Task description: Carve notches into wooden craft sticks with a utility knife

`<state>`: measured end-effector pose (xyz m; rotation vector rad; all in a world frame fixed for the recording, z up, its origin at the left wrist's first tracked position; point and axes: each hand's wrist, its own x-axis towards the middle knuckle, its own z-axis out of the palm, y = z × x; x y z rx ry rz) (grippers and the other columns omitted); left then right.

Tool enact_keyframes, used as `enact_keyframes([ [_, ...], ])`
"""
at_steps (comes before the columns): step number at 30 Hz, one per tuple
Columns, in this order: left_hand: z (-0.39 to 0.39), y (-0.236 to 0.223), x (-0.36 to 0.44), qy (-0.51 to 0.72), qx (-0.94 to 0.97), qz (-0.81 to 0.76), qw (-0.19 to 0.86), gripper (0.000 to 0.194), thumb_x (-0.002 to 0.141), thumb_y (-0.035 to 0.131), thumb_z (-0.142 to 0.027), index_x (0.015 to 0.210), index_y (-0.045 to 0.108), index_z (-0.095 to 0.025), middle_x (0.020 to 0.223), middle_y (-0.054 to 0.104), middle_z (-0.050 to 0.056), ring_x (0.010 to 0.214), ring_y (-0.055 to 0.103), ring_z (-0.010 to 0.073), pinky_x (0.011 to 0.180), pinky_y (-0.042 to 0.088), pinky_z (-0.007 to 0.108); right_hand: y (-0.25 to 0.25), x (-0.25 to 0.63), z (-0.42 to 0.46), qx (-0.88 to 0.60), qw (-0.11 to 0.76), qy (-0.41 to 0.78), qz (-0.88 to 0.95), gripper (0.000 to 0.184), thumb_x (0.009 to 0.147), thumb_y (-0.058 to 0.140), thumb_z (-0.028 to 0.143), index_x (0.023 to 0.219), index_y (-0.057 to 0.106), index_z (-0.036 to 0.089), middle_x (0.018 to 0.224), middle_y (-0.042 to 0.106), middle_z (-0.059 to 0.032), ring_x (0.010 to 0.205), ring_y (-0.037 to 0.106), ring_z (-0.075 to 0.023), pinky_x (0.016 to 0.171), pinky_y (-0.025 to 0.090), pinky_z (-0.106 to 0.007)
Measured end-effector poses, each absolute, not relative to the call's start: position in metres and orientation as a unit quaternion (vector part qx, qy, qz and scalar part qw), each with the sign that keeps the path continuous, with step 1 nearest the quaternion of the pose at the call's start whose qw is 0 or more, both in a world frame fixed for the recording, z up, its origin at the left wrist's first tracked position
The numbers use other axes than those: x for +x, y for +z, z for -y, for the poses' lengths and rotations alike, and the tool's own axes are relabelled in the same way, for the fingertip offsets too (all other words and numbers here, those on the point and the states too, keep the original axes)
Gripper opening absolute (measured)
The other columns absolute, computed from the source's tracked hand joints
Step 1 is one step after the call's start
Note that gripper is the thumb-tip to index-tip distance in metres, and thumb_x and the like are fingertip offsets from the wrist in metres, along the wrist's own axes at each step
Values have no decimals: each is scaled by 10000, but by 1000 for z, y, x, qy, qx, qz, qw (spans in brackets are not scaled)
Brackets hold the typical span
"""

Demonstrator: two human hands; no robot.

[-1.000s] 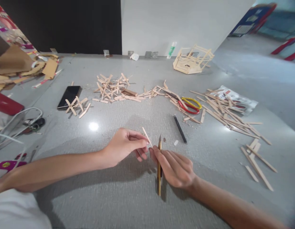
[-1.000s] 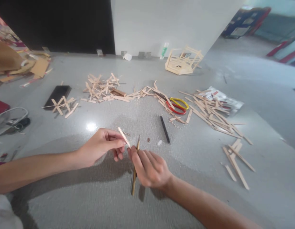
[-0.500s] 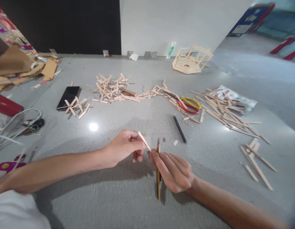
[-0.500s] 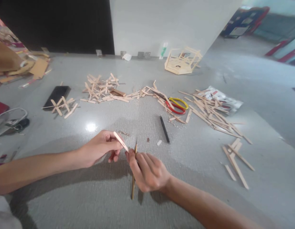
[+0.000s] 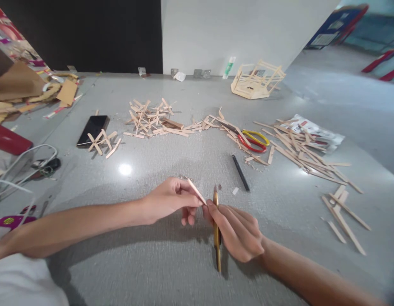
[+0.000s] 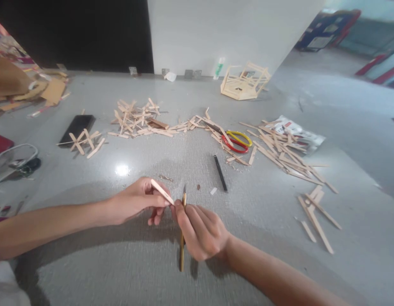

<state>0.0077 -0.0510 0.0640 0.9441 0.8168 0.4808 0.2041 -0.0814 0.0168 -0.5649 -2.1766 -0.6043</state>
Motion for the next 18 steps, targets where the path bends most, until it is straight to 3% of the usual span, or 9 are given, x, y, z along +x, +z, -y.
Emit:
enact_keyframes([
  [6,46,72,5,243,524,-403,710,120,859,569,-178,807,653,-109,610,611,15,543,607,104,506,500,204,21,206,77,-223,411,-293,834,272,722,729,-12,976,645,37,676,714,-67,597,657,-144,560,567,-255],
  [10,39,72,-3,249,547,-430,674,246,939,485,-279,897,661,-112,728,649,55,650,651,144,554,536,247,25,208,76,-237,398,-310,830,259,732,738,5,972,660,63,695,724,-58,616,663,-134,588,566,-241],
  [13,31,78,-10,323,545,-435,640,318,970,444,-360,999,642,-113,777,663,71,664,662,160,543,534,258,25,210,75,-245,384,-310,834,249,744,727,4,980,663,53,731,732,-74,637,673,-138,601,566,-245],
  [18,23,91,-17,293,656,-387,578,238,906,581,-307,1002,695,-122,854,698,76,706,672,145,586,542,223,26,212,79,-271,374,-273,844,263,812,655,21,1072,643,60,820,745,-98,752,703,-171,648,589,-262],
])
